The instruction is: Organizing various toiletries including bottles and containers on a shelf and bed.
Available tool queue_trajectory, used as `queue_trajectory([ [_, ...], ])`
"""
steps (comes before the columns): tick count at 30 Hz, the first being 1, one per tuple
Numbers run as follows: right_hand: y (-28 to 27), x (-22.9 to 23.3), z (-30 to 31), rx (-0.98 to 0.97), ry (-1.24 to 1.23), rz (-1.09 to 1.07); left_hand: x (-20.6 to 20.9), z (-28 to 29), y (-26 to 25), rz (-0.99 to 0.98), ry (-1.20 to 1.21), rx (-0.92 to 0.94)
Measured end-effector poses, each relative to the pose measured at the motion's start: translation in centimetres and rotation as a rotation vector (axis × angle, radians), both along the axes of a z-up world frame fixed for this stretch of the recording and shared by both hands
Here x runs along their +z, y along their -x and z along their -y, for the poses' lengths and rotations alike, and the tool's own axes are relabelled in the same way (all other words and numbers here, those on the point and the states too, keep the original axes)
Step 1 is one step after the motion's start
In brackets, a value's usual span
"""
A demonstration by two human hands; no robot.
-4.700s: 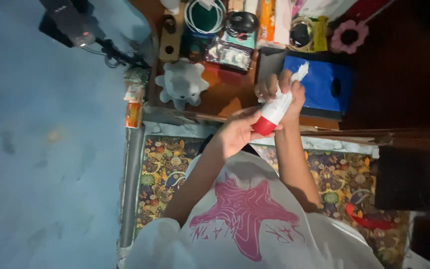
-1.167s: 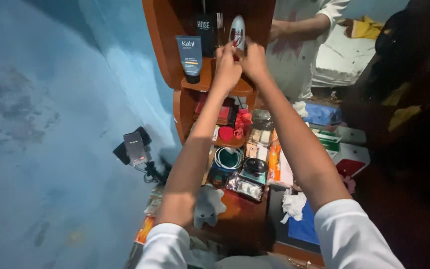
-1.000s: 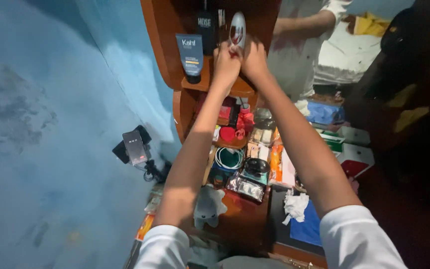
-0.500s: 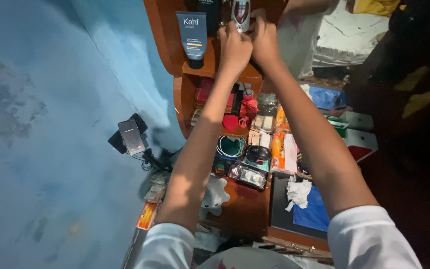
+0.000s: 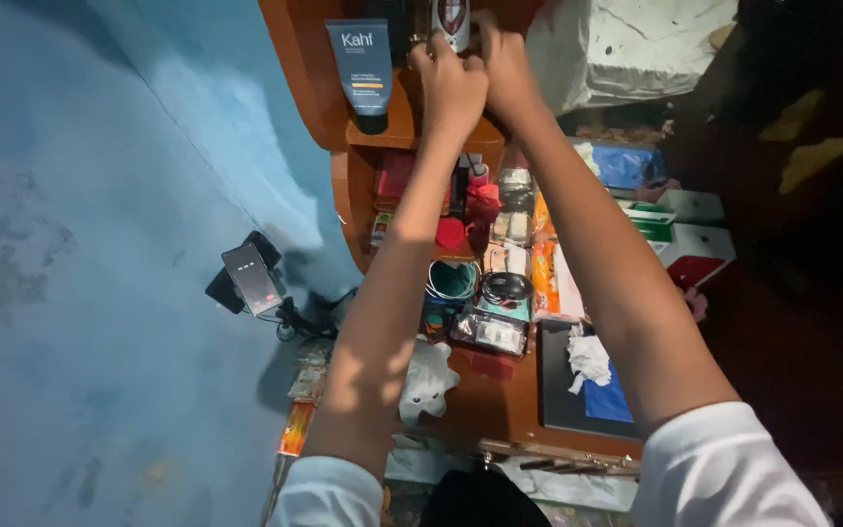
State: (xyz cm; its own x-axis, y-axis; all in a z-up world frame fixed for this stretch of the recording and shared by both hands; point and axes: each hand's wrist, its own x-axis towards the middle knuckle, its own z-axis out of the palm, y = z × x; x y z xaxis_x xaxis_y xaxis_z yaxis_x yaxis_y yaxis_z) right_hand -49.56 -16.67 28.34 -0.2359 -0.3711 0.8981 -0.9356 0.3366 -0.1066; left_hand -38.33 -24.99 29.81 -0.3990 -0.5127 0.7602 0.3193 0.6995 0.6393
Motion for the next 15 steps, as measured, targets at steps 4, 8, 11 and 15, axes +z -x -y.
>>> queue_trajectory([
  [4, -3.6, 2.7, -1.3, 0.083, 0.106, 0.19, -0.5, 0.2, 0.5, -0.066, 0.06, 0.07],
  [8, -14.5, 3.3, -8.1, 0.137, 0.297, 0.415, 1.6, -7.4, -12.3, -0.252, 0.069, -0.135],
  [11, -27.4, 1.4, -16.8, 0.178, 0.463, 0.349, -3.0, -16.8, -23.8, -0.154, 0.119, -0.272],
  [15, -42.2, -10.1, -31.9, -0.189, 0.424, 0.483, -14.3, -28.9, -31.8, 0.156, 0.282, -0.431],
])
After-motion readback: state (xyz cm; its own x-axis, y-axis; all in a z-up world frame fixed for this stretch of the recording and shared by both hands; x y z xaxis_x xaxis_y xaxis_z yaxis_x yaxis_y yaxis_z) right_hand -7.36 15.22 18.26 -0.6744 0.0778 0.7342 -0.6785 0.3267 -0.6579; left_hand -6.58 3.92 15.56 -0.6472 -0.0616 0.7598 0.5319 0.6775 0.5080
